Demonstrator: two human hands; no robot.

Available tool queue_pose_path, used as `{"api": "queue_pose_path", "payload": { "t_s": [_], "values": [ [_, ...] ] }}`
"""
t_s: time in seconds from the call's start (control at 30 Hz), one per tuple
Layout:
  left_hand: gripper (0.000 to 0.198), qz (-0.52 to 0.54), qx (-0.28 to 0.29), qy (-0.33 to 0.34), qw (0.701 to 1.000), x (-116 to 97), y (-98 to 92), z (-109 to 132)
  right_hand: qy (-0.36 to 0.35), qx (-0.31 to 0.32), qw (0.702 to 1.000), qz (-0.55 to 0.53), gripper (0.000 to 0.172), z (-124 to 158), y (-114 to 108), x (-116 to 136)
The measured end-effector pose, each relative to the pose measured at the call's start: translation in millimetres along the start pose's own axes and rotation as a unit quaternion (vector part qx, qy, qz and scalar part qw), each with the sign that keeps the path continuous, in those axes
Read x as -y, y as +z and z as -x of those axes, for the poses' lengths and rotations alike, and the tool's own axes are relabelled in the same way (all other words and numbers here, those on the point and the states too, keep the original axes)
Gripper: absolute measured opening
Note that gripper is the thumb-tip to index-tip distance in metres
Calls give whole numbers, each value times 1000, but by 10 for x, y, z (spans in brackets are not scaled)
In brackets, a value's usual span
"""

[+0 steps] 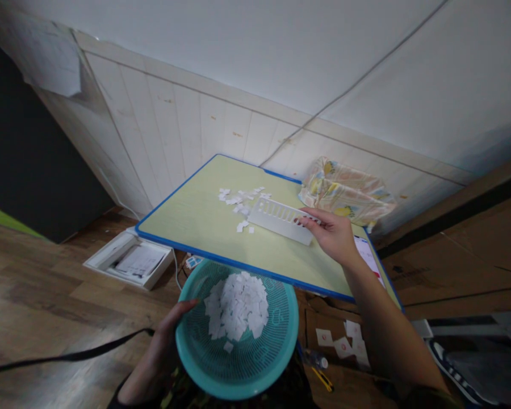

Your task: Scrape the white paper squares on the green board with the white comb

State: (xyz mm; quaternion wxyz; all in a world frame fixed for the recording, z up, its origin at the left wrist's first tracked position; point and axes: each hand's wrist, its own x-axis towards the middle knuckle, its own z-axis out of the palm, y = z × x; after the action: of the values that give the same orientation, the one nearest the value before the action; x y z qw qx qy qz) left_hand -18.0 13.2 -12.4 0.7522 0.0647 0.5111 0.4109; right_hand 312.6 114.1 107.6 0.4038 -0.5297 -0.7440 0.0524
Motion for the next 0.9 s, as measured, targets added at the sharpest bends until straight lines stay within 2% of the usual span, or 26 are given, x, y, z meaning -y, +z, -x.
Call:
{"api": "queue_pose_path", "payload": {
  "t_s": [0.13, 0.27, 0.47, 0.6, 0.77, 0.9],
  "values": [
    [19, -6, 11, 9, 1000, 4, 8, 0, 3, 20, 1000, -13, 24, 11, -40, 24],
    [19, -3, 9, 21, 1000, 9, 12, 3, 0, -6, 1000, -9, 26, 21, -99, -11],
    [13, 3, 6, 20, 1000, 17, -9, -7, 13, 35, 999, 0, 26, 72, -203, -35],
    [10, 2, 2, 26, 1000, 8, -9, -8, 21, 26, 999, -9, 28, 102, -261, -36],
    [19, 7, -4, 20, 1000, -4, 19, 26, 18, 47, 999, -3, 28, 169, -295, -36],
    [13, 2, -7, 31, 1000, -20, 61, 66, 29, 58, 998, -17, 24, 292, -356, 25]
  ]
}}
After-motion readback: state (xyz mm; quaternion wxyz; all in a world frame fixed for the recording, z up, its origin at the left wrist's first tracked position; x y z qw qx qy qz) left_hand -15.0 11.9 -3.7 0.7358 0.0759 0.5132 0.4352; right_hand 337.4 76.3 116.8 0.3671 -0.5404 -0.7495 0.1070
